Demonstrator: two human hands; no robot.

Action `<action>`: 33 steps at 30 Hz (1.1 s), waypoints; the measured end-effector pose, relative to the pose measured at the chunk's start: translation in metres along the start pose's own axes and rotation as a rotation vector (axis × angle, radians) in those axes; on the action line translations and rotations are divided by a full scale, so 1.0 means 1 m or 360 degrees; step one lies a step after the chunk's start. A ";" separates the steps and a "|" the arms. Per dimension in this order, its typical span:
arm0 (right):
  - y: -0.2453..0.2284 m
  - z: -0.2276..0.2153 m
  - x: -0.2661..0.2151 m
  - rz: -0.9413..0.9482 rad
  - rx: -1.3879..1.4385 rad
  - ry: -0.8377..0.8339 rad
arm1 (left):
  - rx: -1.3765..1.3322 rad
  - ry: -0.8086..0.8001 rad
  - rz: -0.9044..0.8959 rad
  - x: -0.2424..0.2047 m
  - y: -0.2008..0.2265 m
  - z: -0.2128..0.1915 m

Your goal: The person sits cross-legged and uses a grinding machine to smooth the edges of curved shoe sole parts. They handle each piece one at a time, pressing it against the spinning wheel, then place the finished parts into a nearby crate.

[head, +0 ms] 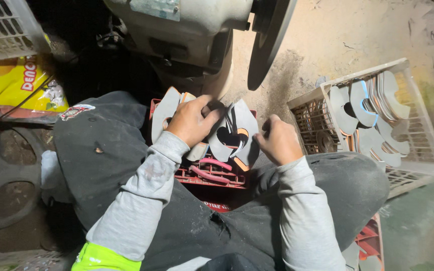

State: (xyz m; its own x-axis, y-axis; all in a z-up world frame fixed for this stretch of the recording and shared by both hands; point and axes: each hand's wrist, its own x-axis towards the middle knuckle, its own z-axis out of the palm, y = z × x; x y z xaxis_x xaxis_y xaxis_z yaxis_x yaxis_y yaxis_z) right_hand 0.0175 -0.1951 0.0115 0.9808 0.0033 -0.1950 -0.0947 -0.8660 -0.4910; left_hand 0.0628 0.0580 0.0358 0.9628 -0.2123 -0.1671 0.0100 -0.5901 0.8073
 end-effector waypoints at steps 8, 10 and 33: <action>-0.075 0.073 -0.024 -0.0695 -0.0251 -0.0024 | 0.0020 0.0196 0.0011 0.000 -0.004 -0.015; -0.083 0.083 -0.027 -0.0698 -0.0392 -0.0058 | -0.0008 0.0262 0.0022 -0.002 -0.005 -0.023; -0.082 0.003 -0.029 -0.0062 0.1115 -0.0527 | 0.0127 -0.0271 -0.0034 -0.018 0.003 -0.047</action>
State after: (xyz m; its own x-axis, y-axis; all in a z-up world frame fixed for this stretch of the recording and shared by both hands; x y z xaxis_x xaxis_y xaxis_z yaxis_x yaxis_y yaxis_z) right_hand -0.0034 -0.1231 0.0551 0.8941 0.2718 -0.3560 -0.2551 -0.3441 -0.9036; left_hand 0.0581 0.0971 0.0681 0.9029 -0.3237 -0.2827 0.0022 -0.6542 0.7563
